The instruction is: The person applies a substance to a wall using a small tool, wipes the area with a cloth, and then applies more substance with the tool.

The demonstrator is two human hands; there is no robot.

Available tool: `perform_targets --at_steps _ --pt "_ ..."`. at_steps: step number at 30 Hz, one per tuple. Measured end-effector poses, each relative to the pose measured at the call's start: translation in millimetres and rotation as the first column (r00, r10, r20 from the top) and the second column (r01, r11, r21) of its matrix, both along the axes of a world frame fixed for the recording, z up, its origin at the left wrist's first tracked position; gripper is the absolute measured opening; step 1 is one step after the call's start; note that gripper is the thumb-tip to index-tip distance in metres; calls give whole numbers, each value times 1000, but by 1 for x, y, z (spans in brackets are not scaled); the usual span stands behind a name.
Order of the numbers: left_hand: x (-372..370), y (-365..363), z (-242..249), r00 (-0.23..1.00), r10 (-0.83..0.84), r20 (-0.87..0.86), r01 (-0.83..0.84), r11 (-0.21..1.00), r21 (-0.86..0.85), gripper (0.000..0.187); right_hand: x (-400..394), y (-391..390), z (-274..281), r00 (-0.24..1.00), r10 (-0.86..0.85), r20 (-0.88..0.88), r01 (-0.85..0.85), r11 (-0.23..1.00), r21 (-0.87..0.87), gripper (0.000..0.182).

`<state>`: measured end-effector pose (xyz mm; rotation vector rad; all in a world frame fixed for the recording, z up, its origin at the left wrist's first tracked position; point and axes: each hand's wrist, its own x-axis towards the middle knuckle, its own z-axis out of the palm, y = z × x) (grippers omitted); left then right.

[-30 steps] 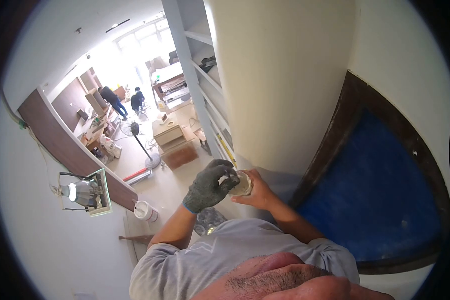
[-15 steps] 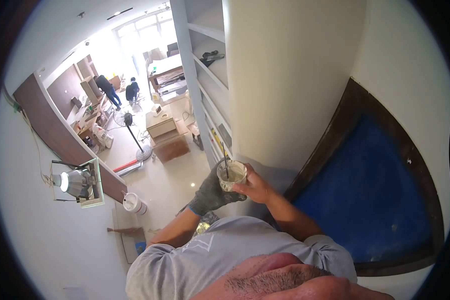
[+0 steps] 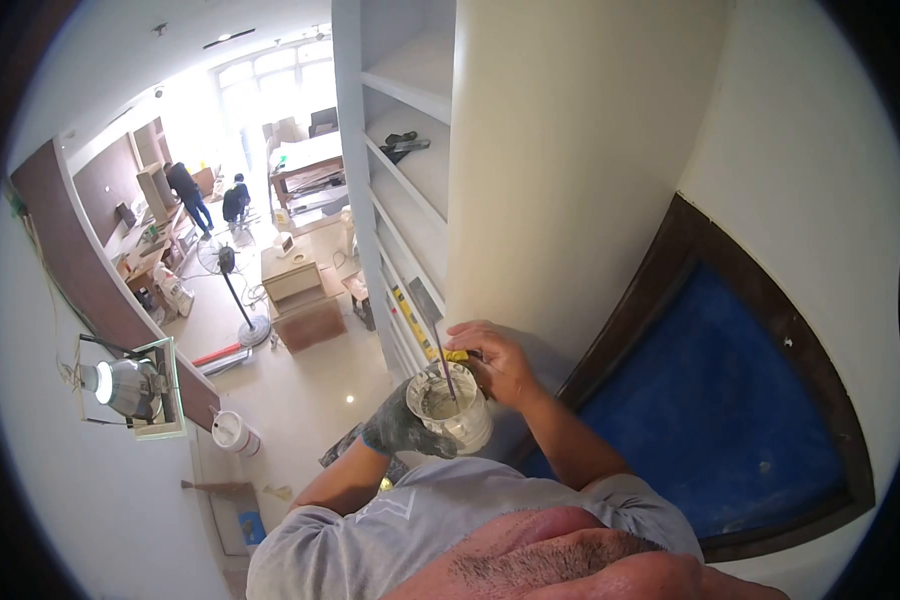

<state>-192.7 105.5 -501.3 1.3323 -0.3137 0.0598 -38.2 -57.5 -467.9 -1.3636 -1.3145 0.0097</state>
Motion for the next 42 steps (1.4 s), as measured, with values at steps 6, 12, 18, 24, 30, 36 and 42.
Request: perform_targets --at_steps 6,12,18,24,30,36,42 --pt "-2 -11 46 988 -43 146 55 995 -78 105 -3 -21 112 888 -4 460 128 962 -239 23" --pt "10 5 57 965 -20 261 23 1000 -11 111 22 -19 259 181 -867 464 471 491 733 76" --pt "13 8 45 983 24 184 -27 1000 13 113 50 21 344 101 -928 358 891 245 382 124" --pt "15 15 38 984 50 173 -62 996 66 107 32 27 351 10 -942 336 944 120 308 121" --pt "17 18 34 985 31 171 -48 994 98 106 27 39 345 32 -948 315 922 149 357 120" --pt "18 17 32 990 18 142 -28 997 70 103 19 43 347 -23 -919 393 917 137 374 117" --pt "17 17 30 986 41 161 -57 994 96 101 -2 45 354 -34 -855 517 948 136 287 114"
